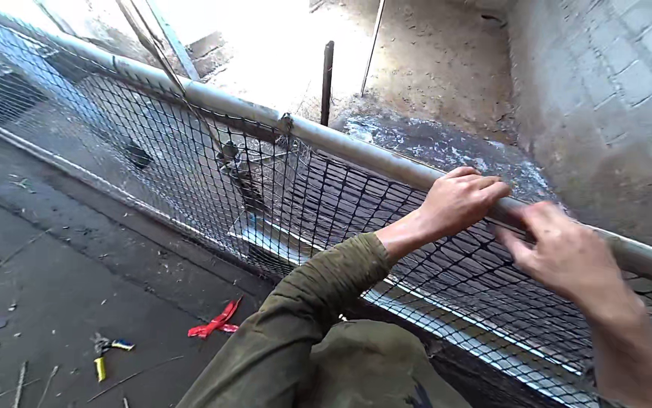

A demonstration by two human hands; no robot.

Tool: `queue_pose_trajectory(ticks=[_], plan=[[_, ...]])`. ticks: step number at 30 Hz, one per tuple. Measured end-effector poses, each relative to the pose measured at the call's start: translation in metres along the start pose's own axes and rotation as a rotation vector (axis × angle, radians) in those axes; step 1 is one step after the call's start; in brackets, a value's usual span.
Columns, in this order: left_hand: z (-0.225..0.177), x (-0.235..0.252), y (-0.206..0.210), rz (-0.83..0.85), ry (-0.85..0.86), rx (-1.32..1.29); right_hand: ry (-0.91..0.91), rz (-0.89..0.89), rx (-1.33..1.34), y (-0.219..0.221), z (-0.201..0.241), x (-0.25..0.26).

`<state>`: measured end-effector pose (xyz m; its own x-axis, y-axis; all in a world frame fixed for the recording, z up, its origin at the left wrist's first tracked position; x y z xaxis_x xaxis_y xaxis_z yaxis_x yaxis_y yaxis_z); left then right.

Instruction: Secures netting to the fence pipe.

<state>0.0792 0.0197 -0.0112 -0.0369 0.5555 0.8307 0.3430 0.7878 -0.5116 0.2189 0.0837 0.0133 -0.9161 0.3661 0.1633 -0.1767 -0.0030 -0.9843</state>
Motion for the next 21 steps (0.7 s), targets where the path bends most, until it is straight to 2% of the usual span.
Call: queue_pose_trajectory(ticks=[4, 8, 14, 21], plan=[[-0.001, -0.001, 0.005, -0.014, 0.008, 0.013, 0.018, -0.078, 0.000, 0.027, -0.008, -0.016], [-0.007, 0.002, 0.010, 0.021, 0.018, -0.003, 0.027, -0.084, 0.090, 0.029, -0.030, -0.016], [-0.006, 0.002, 0.005, 0.076, -0.007, -0.102, 0.005, -0.101, 0.173, 0.025, -0.031, -0.014], [0.022, 0.025, 0.000, 0.420, -0.171, -0.316, 0.039, -0.108, 0.220, 0.028, -0.033, -0.014]])
Point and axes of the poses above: each hand's wrist, its own x-axis towards the middle knuckle, its own y-axis out of the palm, z = x × y, the point moved 5 cm from there along x, towards the middle knuckle, and after that the axes turned 3 degrees about z, right-handed, at the moved point
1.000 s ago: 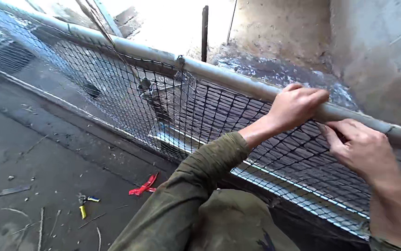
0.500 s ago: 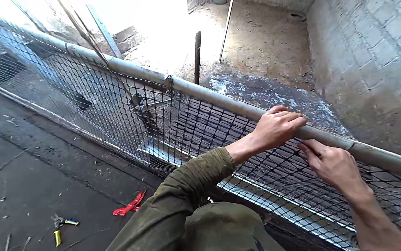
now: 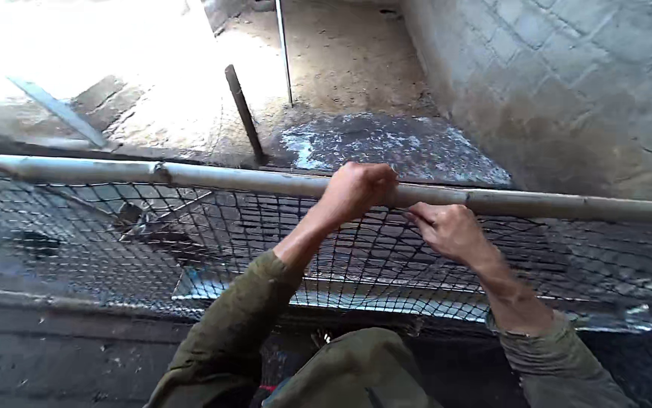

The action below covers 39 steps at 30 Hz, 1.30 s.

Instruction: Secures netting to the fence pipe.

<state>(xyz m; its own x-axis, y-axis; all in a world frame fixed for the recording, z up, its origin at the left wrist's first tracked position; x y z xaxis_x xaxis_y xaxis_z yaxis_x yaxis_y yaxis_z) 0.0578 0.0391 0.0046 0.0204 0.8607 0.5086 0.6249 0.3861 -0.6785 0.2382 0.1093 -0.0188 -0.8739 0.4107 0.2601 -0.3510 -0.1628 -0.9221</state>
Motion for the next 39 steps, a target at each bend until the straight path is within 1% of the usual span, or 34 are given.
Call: queue_pose_trajectory(ticks=[3, 6, 9, 14, 18, 22, 26, 29, 31, 33, 35, 38, 39], plan=[[0.001, 0.017, -0.010, 0.216, -0.031, -0.041, 0.001, 0.003, 0.002, 0.001, 0.003, -0.002], [-0.002, 0.031, -0.017, 0.411, -0.109, 0.037, 0.012, -0.009, -0.002, 0.002, 0.004, -0.004], [-0.007, 0.037, -0.019, 0.503, -0.195, 0.108, 0.004, -0.015, 0.002, 0.003, 0.003, -0.005], [0.001, 0.037, -0.021, 0.472, -0.140, 0.018, -0.024, -0.035, -0.001, 0.004, 0.004, -0.005], [0.005, 0.042, -0.017, 0.520, -0.108, -0.009, 0.004, -0.017, -0.043, 0.005, 0.007, -0.002], [0.008, 0.045, -0.016, 0.573, -0.039, -0.113, 0.041, -0.044, -0.108, 0.006, 0.013, -0.001], [0.010, 0.044, -0.013, 0.573, 0.026, -0.162, 0.052, -0.059, -0.162, 0.007, 0.018, 0.000], [0.012, 0.037, -0.013, 0.503, 0.075, -0.161, 0.064, -0.041, -0.135, 0.000, 0.018, -0.001], [0.011, 0.032, -0.013, 0.426, 0.124, -0.139, 0.039, -0.102, -0.083, -0.019, 0.021, 0.000], [0.009, 0.025, -0.012, 0.352, 0.195, -0.108, -0.040, -0.158, -0.052, -0.037, 0.021, 0.010], [0.006, 0.019, -0.010, 0.288, 0.236, -0.082, -0.112, -0.108, -0.031, -0.045, 0.016, 0.031], [0.002, 0.014, -0.008, 0.230, 0.249, -0.051, -0.168, 0.165, 0.128, -0.042, 0.001, 0.066], [0.002, 0.012, -0.008, 0.213, 0.248, -0.037, -0.158, 0.262, 0.200, -0.042, -0.002, 0.076]])
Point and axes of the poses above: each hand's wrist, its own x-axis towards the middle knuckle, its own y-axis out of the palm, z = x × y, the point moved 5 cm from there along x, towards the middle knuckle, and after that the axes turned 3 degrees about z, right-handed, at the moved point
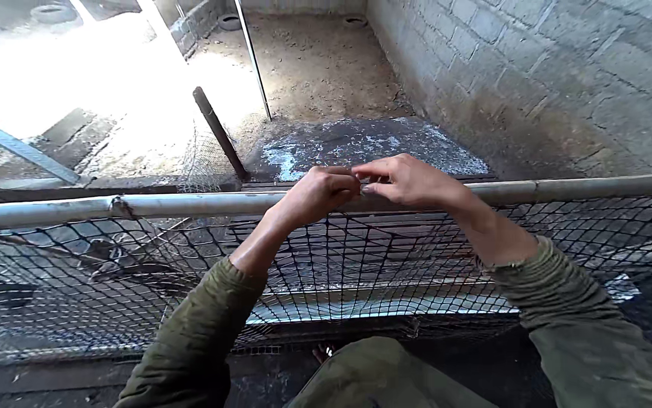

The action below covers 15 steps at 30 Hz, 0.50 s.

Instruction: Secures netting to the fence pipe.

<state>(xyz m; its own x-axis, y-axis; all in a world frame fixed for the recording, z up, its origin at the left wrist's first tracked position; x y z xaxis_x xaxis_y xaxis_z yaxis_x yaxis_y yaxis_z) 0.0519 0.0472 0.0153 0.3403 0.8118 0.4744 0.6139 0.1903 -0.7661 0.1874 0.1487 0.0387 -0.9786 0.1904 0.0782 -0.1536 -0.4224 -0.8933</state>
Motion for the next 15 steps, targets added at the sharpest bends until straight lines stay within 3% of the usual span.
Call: queue_pose_trajectory(ticks=[2, 8, 15], plan=[[-0.002, -0.004, 0.003, -0.043, -0.009, 0.041, 0.049, 0.097, 0.119, -0.001, -0.007, 0.012], [-0.016, -0.021, 0.013, -0.256, -0.068, 0.176, 0.009, 0.060, 0.177, -0.001, -0.013, 0.018], [-0.041, -0.058, 0.017, -0.500, -0.286, 0.246, 0.134, 0.133, 0.143, 0.003, -0.025, 0.025]])
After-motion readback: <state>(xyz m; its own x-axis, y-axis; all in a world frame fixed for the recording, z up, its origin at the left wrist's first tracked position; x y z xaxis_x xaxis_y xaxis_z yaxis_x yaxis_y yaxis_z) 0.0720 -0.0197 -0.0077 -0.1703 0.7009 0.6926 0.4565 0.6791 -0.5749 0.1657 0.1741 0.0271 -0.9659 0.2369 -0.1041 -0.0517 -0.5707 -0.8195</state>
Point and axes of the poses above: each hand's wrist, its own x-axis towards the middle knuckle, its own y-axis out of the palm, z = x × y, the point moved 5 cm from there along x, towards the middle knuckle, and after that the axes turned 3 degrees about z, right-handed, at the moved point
